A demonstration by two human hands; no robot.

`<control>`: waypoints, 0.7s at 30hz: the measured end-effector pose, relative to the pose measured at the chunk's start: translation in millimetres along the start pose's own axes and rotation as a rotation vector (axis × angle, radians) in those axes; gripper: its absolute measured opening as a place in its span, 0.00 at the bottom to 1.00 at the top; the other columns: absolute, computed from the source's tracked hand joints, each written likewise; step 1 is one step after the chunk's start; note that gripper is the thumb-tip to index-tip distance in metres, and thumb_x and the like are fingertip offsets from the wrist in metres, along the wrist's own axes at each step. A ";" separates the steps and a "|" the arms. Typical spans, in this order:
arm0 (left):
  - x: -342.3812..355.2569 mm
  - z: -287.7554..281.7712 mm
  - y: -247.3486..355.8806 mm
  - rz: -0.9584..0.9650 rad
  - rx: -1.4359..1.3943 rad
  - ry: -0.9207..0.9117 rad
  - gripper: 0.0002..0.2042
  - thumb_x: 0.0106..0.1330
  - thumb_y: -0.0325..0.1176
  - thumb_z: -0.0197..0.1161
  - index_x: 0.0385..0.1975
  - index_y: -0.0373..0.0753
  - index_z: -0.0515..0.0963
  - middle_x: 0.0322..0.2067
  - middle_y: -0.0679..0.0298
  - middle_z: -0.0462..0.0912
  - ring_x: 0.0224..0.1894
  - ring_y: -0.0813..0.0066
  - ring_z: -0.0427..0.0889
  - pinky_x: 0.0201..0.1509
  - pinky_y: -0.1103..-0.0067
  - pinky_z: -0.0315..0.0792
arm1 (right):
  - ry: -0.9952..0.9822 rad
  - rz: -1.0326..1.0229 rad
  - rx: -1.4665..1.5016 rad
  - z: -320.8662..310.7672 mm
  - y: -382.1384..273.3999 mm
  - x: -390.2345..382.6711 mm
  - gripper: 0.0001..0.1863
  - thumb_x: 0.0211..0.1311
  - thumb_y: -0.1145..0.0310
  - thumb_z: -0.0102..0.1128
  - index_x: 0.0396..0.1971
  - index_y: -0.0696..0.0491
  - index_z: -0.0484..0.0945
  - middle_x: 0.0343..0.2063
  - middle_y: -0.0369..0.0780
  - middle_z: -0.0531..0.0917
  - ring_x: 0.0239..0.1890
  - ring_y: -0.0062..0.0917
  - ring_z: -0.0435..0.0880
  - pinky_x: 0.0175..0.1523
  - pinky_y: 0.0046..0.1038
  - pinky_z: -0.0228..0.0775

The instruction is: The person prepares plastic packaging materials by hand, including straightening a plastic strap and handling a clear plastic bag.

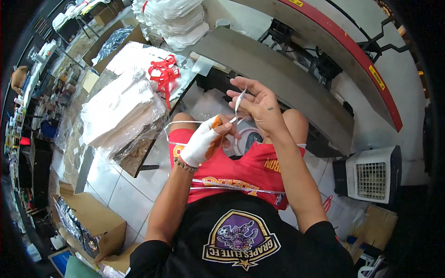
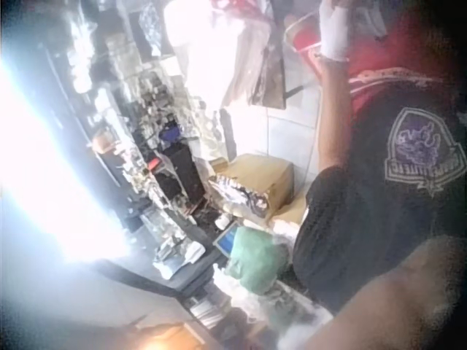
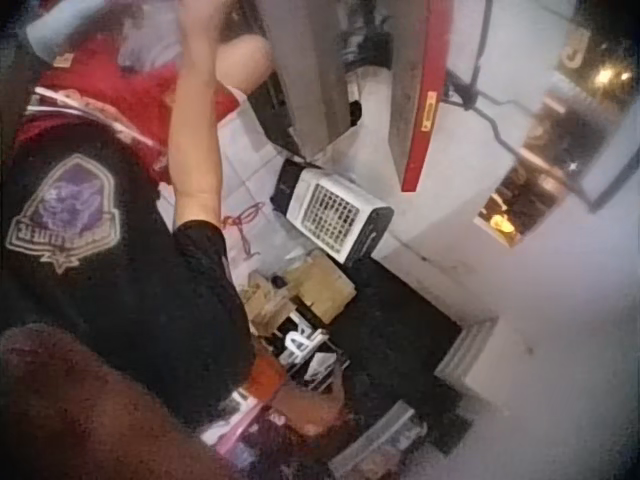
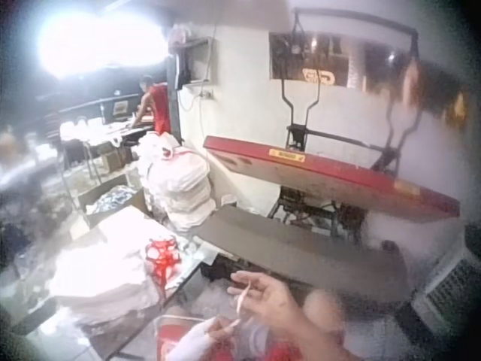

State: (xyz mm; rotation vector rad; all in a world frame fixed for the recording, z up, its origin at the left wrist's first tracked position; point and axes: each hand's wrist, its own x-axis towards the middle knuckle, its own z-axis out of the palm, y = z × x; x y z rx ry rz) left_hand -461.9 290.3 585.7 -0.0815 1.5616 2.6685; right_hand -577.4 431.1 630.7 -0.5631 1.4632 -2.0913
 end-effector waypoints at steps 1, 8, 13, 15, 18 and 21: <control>0.5 -4.9 0.1 -0.077 -0.165 -0.119 0.11 0.69 0.40 0.56 0.33 0.37 0.73 0.50 0.47 0.75 0.39 0.70 0.80 0.33 0.81 0.75 | -0.002 -0.027 -0.048 -2.9 3.9 0.2 0.22 0.59 0.79 0.58 0.55 0.61 0.69 0.55 0.43 0.73 0.53 0.28 0.78 0.54 0.28 0.74; -2.1 -17.0 10.0 -0.099 -0.423 -0.265 0.11 0.70 0.40 0.53 0.34 0.38 0.70 0.48 0.41 0.74 0.36 0.62 0.84 0.21 0.83 0.77 | -0.214 0.222 0.036 -24.4 34.6 -8.0 0.18 0.70 0.62 0.51 0.53 0.57 0.70 0.52 0.41 0.75 0.44 0.22 0.81 0.53 0.27 0.72; -8.0 -37.7 6.3 -0.178 -0.339 -0.105 0.09 0.70 0.37 0.56 0.34 0.38 0.72 0.40 0.55 0.79 0.30 0.74 0.79 0.23 0.82 0.73 | -0.178 0.309 0.030 -19.3 49.7 -18.6 0.20 0.69 0.56 0.49 0.53 0.54 0.68 0.52 0.40 0.75 0.31 0.18 0.80 0.40 0.23 0.78; -8.6 -25.6 16.8 -0.174 -0.200 -0.007 0.09 0.70 0.37 0.56 0.33 0.37 0.72 0.35 0.56 0.79 0.26 0.76 0.78 0.20 0.84 0.71 | -0.125 0.352 0.027 -17.0 42.4 -20.5 0.19 0.69 0.57 0.49 0.51 0.54 0.69 0.51 0.41 0.76 0.30 0.17 0.79 0.37 0.21 0.77; -6.7 -26.1 17.0 -0.075 0.281 0.159 0.11 0.69 0.38 0.58 0.32 0.35 0.74 0.28 0.61 0.78 0.20 0.82 0.73 0.20 0.87 0.67 | -0.039 0.381 0.009 -24.2 44.6 -20.6 0.16 0.68 0.58 0.51 0.47 0.55 0.70 0.46 0.41 0.79 0.27 0.15 0.77 0.31 0.18 0.73; -7.3 -31.1 19.0 -0.077 0.610 0.229 0.13 0.67 0.40 0.61 0.30 0.34 0.78 0.26 0.67 0.76 0.19 0.86 0.69 0.23 0.89 0.61 | 0.040 0.330 -0.055 -27.0 53.1 -19.0 0.13 0.66 0.61 0.54 0.42 0.55 0.71 0.40 0.40 0.82 0.24 0.12 0.74 0.26 0.15 0.66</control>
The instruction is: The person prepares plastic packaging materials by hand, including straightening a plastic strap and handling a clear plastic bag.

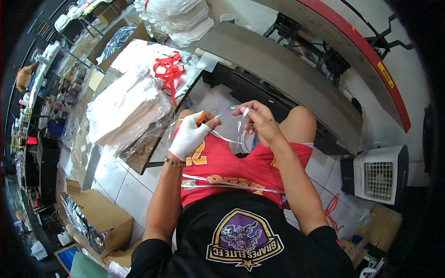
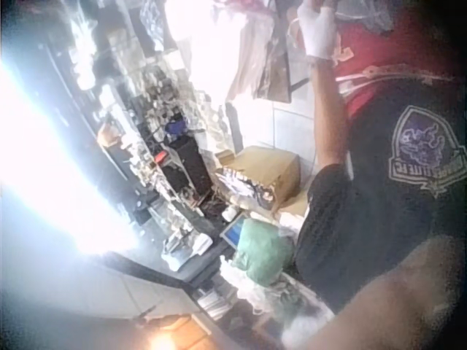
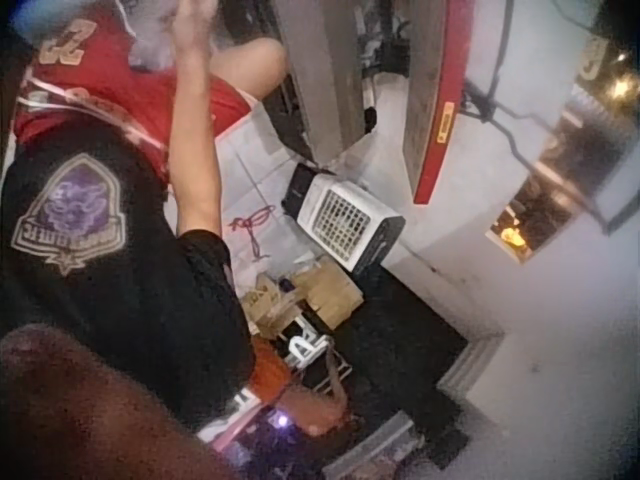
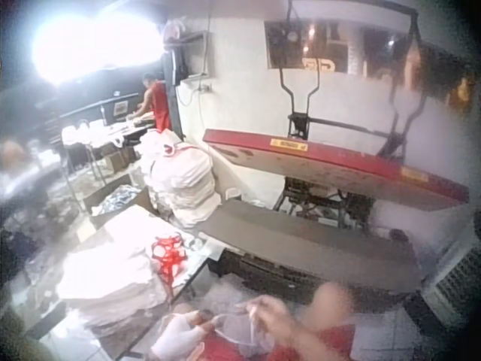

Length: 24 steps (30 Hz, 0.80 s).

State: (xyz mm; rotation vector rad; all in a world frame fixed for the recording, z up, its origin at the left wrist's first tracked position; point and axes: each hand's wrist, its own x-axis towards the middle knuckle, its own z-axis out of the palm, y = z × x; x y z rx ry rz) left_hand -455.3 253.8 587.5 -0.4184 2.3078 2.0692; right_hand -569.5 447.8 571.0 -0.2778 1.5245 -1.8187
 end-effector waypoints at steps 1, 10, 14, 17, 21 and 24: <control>-0.4 -2.6 0.8 -0.092 -0.001 -0.027 0.14 0.66 0.41 0.62 0.29 0.34 0.79 0.26 0.69 0.75 0.19 0.88 0.67 0.24 0.90 0.59 | 0.055 -0.040 -0.045 0.6 2.6 1.4 0.11 0.65 0.63 0.55 0.39 0.55 0.72 0.37 0.39 0.83 0.23 0.11 0.72 0.25 0.14 0.62; -4.9 20.2 -13.0 -0.236 -0.398 -0.256 0.25 0.61 0.32 0.65 0.55 0.31 0.64 0.34 0.58 0.80 0.23 0.75 0.81 0.21 0.84 0.75 | 0.269 -0.266 -0.218 8.6 7.7 14.4 0.13 0.56 0.68 0.64 0.37 0.58 0.74 0.28 0.36 0.79 0.28 0.14 0.75 0.35 0.19 0.68; 1.6 56.4 -19.7 -0.111 -0.156 -0.066 0.19 0.60 0.32 0.68 0.47 0.31 0.70 0.28 0.65 0.80 0.19 0.81 0.77 0.19 0.86 0.67 | 0.281 -0.245 -0.289 7.0 8.3 12.4 0.13 0.55 0.68 0.64 0.37 0.58 0.74 0.30 0.36 0.79 0.29 0.14 0.75 0.36 0.18 0.68; 16.5 57.7 -40.4 -0.049 -0.063 0.040 0.12 0.63 0.32 0.65 0.39 0.31 0.75 0.27 0.65 0.81 0.20 0.84 0.76 0.21 0.86 0.68 | 0.213 -0.237 -0.182 7.4 5.5 5.8 0.12 0.57 0.76 0.59 0.41 0.57 0.72 0.28 0.34 0.77 0.24 0.11 0.69 0.28 0.15 0.63; 21.3 43.4 -37.9 0.065 -0.134 0.065 0.09 0.67 0.34 0.61 0.37 0.34 0.79 0.29 0.70 0.82 0.22 0.89 0.71 0.24 0.89 0.62 | -0.024 0.027 0.256 -7.2 -4.8 -4.7 0.19 0.61 0.80 0.48 0.53 0.55 0.68 0.44 0.42 0.79 0.34 0.16 0.76 0.36 0.18 0.71; 17.0 37.4 -20.1 0.050 -0.248 0.013 0.09 0.67 0.36 0.61 0.38 0.35 0.79 0.29 0.70 0.82 0.21 0.91 0.68 0.22 0.89 0.60 | -0.062 0.056 0.082 -1.7 -4.2 -7.1 0.21 0.60 0.79 0.53 0.54 0.54 0.67 0.45 0.42 0.79 0.38 0.17 0.78 0.36 0.19 0.72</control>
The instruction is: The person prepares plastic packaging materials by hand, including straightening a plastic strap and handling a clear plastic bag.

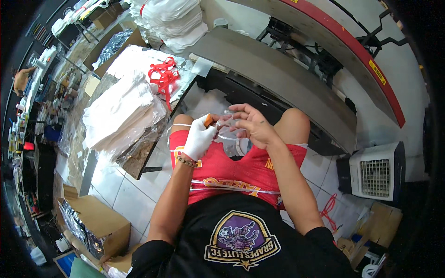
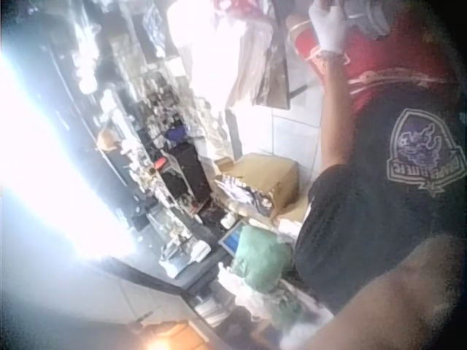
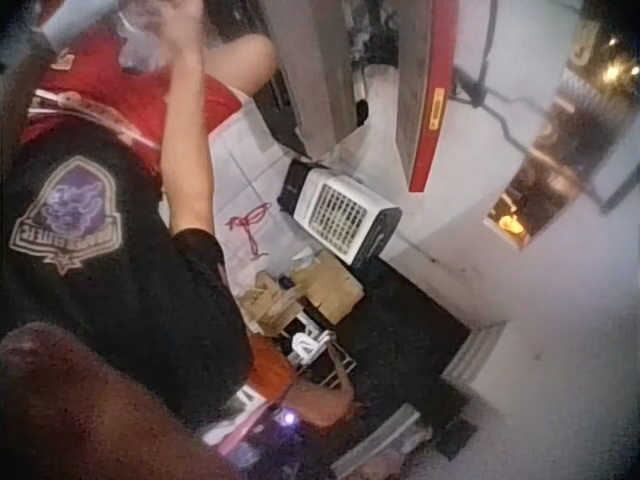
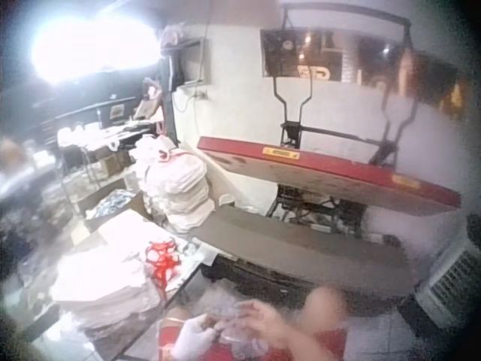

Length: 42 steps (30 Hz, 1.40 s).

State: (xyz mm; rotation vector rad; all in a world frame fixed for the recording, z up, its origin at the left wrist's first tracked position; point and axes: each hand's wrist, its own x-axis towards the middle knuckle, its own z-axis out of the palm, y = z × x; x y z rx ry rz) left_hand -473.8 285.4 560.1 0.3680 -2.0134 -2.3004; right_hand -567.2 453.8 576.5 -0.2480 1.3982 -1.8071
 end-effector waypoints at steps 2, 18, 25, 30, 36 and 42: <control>0.8 -4.0 -2.4 -0.021 -0.053 -0.039 0.10 0.67 0.36 0.61 0.39 0.36 0.79 0.29 0.70 0.82 0.20 0.91 0.68 0.21 0.89 0.59 | -0.105 0.033 -0.027 6.0 2.3 -1.7 0.24 0.59 0.77 0.59 0.56 0.53 0.66 0.45 0.42 0.78 0.39 0.18 0.79 0.36 0.21 0.74; -65.8 -196.0 48.9 -0.172 0.298 0.160 0.10 0.61 0.36 0.63 0.22 0.37 0.76 0.14 0.75 0.68 0.15 0.90 0.61 0.18 0.86 0.53 | 0.561 -0.135 -0.745 -184.6 -128.6 -46.4 0.11 0.53 0.63 0.67 0.34 0.51 0.82 0.25 0.30 0.79 0.22 0.12 0.70 0.20 0.18 0.57; -84.9 -255.5 36.6 -0.215 0.513 0.239 0.13 0.64 0.38 0.61 0.23 0.35 0.77 0.14 0.76 0.67 0.16 0.90 0.61 0.18 0.86 0.52 | 0.804 -0.357 -0.614 -257.4 -173.7 -117.7 0.11 0.59 0.63 0.65 0.37 0.53 0.80 0.21 0.26 0.73 0.16 0.06 0.62 0.16 0.12 0.48; -55.7 -223.8 26.5 -0.124 0.344 0.129 0.14 0.64 0.41 0.62 0.30 0.32 0.79 0.22 0.70 0.77 0.23 0.86 0.72 0.26 0.86 0.65 | 0.665 -0.509 -0.656 -220.7 -181.2 -131.6 0.09 0.64 0.65 0.59 0.38 0.54 0.79 0.19 0.28 0.73 0.21 0.11 0.70 0.34 0.17 0.67; 46.1 -172.2 -57.5 0.006 0.341 0.170 0.16 0.70 0.36 0.53 0.51 0.34 0.75 0.41 0.60 0.81 0.43 0.76 0.76 0.51 0.79 0.68 | 0.485 -0.617 -0.251 -205.3 -214.5 -179.7 0.06 0.68 0.66 0.54 0.39 0.52 0.76 0.16 0.27 0.67 0.23 0.14 0.72 0.39 0.22 0.74; 67.3 -123.1 -84.7 -0.224 0.236 -0.357 0.23 0.58 0.20 0.56 0.56 0.29 0.68 0.46 0.58 0.80 0.52 0.72 0.77 0.58 0.78 0.70 | 0.580 -0.581 -0.180 -227.3 -199.1 -216.4 0.06 0.69 0.65 0.53 0.40 0.50 0.74 0.18 0.27 0.64 0.22 0.11 0.67 0.32 0.17 0.72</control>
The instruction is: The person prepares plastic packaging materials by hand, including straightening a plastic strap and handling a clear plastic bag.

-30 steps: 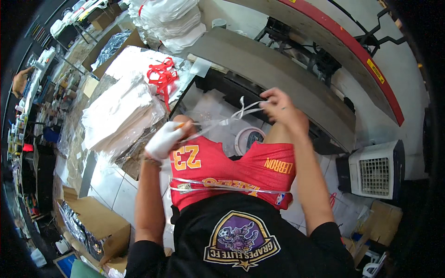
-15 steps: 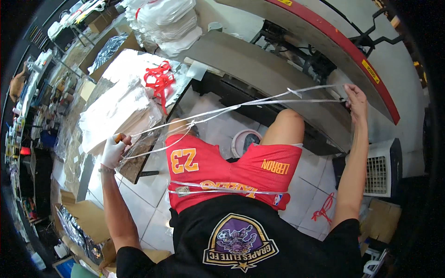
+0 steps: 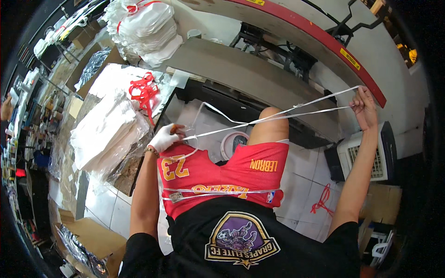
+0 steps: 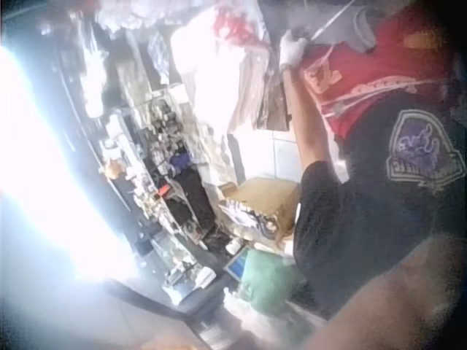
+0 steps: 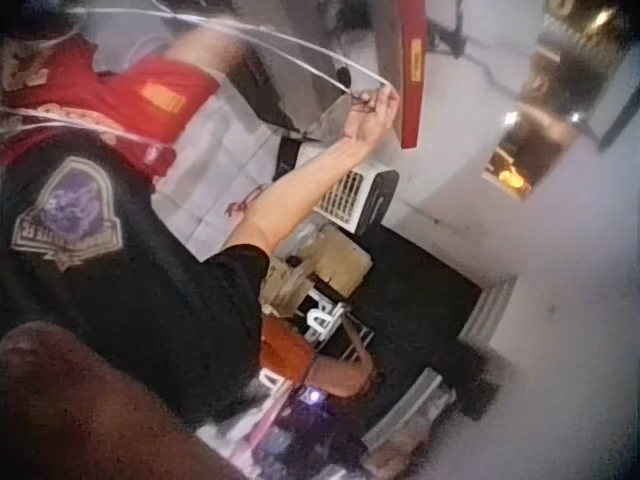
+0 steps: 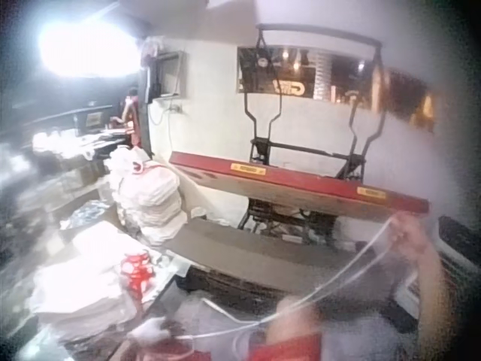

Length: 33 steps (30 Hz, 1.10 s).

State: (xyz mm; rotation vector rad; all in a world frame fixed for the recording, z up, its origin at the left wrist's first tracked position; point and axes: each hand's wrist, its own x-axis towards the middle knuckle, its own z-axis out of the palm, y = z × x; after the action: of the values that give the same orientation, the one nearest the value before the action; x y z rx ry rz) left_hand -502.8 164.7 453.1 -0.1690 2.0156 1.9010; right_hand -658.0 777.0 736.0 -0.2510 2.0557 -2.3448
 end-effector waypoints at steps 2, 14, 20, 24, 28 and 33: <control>-7.9 -3.5 -5.7 0.180 0.079 0.381 0.13 0.58 0.24 0.59 0.43 0.31 0.77 0.31 0.61 0.81 0.36 0.77 0.79 0.41 0.80 0.74 | 0.049 0.009 -0.017 -5.9 5.8 -4.0 0.06 0.69 0.64 0.54 0.40 0.50 0.74 0.19 0.27 0.65 0.21 0.10 0.65 0.28 0.16 0.66; -56.8 -17.2 96.4 0.630 -0.455 0.300 0.16 0.66 0.40 0.58 0.50 0.40 0.76 0.39 0.59 0.81 0.38 0.71 0.79 0.42 0.73 0.74 | 0.223 0.083 -0.067 -80.0 66.5 3.5 0.06 0.64 0.67 0.60 0.37 0.49 0.74 0.21 0.26 0.66 0.19 0.09 0.61 0.25 0.15 0.54; -21.2 54.5 36.9 -0.016 0.344 -0.123 0.10 0.65 0.36 0.61 0.35 0.33 0.79 0.28 0.68 0.81 0.30 0.81 0.76 0.33 0.81 0.69 | 0.292 0.004 0.003 -88.4 96.0 2.6 0.05 0.63 0.70 0.61 0.35 0.49 0.74 0.20 0.25 0.66 0.19 0.09 0.60 0.26 0.16 0.54; -26.8 53.1 39.2 0.020 0.161 0.252 0.14 0.66 0.41 0.61 0.25 0.35 0.80 0.20 0.72 0.77 0.22 0.88 0.71 0.25 0.85 0.64 | 0.411 0.014 -0.106 -91.0 87.0 -10.8 0.08 0.60 0.69 0.63 0.30 0.48 0.71 0.19 0.25 0.65 0.18 0.09 0.58 0.22 0.16 0.50; -34.8 23.3 33.3 0.144 0.157 0.372 0.15 0.65 0.40 0.62 0.20 0.36 0.78 0.17 0.75 0.74 0.21 0.88 0.67 0.23 0.84 0.59 | 0.683 -0.012 -0.132 -106.4 98.8 -9.7 0.07 0.59 0.69 0.63 0.27 0.49 0.72 0.12 0.25 0.58 0.11 0.10 0.51 0.15 0.19 0.41; -78.1 -40.5 43.3 0.132 0.271 0.570 0.14 0.66 0.35 0.59 0.20 0.34 0.79 0.13 0.76 0.68 0.17 0.89 0.61 0.20 0.83 0.53 | 0.866 0.050 -0.098 -156.5 123.2 -8.2 0.05 0.59 0.70 0.61 0.29 0.52 0.75 0.11 0.27 0.58 0.10 0.12 0.50 0.15 0.19 0.42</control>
State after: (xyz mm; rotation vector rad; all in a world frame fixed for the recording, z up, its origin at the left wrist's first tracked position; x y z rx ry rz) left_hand -452.0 116.1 521.4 -0.5737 2.6904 1.7641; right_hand -681.9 915.1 594.2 0.9730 2.4050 -2.5791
